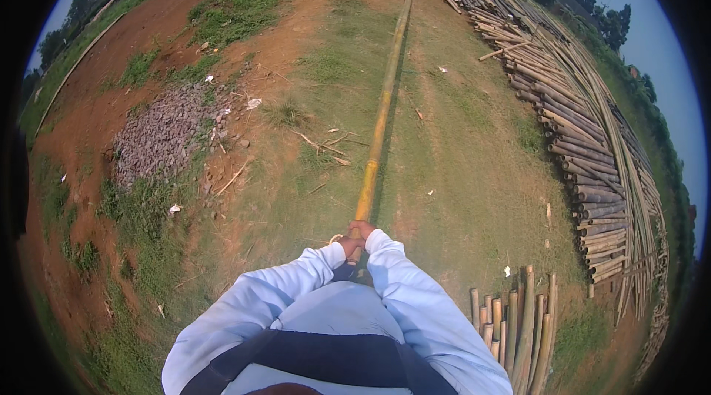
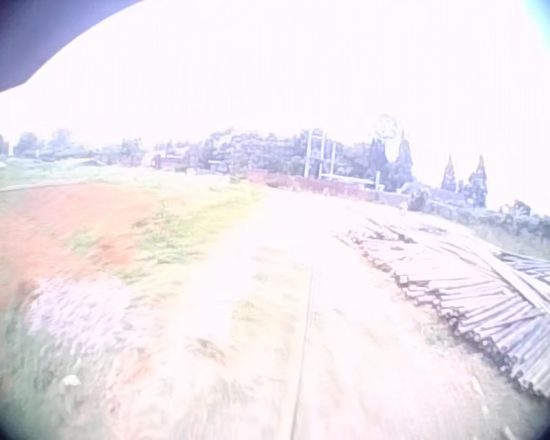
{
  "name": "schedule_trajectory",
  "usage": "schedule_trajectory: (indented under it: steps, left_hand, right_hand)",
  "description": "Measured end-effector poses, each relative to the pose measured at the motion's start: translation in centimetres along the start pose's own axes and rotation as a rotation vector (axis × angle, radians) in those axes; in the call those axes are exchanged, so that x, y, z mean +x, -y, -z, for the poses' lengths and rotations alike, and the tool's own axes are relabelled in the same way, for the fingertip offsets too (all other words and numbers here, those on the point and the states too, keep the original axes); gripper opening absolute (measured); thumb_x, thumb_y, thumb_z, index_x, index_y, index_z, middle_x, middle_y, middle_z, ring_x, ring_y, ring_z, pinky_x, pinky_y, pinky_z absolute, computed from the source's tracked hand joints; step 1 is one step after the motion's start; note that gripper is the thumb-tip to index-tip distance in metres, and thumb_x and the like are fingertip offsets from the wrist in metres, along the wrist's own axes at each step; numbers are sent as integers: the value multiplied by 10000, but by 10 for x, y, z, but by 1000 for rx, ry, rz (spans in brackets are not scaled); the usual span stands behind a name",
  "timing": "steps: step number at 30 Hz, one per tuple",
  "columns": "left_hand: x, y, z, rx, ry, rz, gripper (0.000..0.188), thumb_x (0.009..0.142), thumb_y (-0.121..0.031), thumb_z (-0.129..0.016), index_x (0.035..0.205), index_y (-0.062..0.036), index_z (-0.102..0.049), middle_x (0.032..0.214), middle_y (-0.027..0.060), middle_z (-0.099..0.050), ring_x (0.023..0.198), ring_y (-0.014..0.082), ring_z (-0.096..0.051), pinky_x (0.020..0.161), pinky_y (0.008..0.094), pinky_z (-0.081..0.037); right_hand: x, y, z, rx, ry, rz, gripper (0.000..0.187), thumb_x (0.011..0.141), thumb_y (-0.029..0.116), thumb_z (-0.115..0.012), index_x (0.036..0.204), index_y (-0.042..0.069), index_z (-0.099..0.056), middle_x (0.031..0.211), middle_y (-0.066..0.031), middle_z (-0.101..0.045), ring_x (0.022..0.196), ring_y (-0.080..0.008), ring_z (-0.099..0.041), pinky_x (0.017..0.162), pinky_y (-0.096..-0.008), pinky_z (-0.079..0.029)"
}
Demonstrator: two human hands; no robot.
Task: The person repeatedly picks up long bamboo poles from a pile, carries them a short distance, and places them onto a growing stack. The person handles the poles one at a time, walking back and forth between the source pile and the stack.
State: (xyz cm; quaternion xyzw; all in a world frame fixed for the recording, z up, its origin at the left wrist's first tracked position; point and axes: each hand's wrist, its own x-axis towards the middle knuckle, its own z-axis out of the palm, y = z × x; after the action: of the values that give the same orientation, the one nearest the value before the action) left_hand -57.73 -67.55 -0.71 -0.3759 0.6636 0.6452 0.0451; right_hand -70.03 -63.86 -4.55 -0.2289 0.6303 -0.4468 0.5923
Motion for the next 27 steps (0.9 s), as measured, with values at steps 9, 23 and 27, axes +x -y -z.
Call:
schedule_trajectory:
  steps: [9,23,27]
  left_hand:
    - [-147,64,-58,-229,75,187,354,622,-249,-640,845,19,-578,723,87,-588,617,203,-581,529,293,-458]
    - [-323,250,-72,-415,181,216,212,725,-197,-518,859,-37,-557,668,48,-574,502,163,-550,379,272,-398]
    - [-339,276,-90,-267,226,251,254,741,-216,-496,903,-29,-556,740,64,-593,602,182,-584,468,279,-454]
  right_hand:
    - [-156,-52,-90,-44,-104,-98,289,619,249,-619,816,45,-568,708,-92,-555,556,-196,-534,493,-298,-440]
    - [-314,-144,-261,-112,-179,-230,518,522,354,-671,916,24,-611,926,-138,-588,780,-238,-561,662,-351,-449]
    - [-366,-164,-267,-210,-162,-132,447,569,348,-649,934,92,-619,975,-139,-586,841,-247,-563,721,-358,-441]
